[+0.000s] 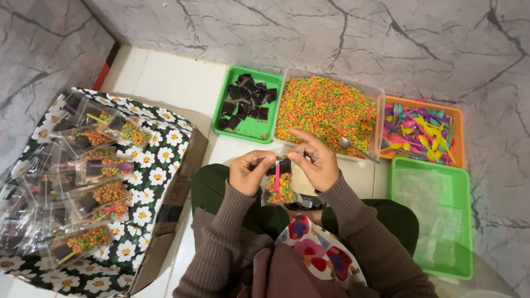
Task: Packaging small colorful candies into plastic bags using a spoon and a digital scale.
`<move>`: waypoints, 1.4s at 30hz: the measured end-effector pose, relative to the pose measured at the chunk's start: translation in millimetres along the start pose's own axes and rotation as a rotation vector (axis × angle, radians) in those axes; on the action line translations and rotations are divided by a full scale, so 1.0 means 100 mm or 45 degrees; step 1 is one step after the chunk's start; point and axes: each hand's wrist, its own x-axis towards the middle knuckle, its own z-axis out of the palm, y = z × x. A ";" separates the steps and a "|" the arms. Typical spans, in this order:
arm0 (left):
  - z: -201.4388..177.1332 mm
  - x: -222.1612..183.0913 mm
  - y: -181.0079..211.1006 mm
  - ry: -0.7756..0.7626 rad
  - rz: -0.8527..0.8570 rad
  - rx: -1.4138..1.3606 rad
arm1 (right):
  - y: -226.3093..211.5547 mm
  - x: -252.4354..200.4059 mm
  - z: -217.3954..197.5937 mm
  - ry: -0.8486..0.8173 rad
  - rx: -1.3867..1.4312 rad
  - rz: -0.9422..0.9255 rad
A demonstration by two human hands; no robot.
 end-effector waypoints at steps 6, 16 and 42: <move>-0.10 0.04 0.24 0.039 0.105 0.163 | -0.02 0.16 0.12 -0.123 0.025 0.026; -0.35 0.10 0.25 0.189 0.221 0.327 | 0.05 0.37 0.53 -0.136 -0.200 -0.053; -3.90 1.42 -1.11 1.071 -0.787 0.021 | 2.41 -2.11 -2.91 0.748 -0.769 0.710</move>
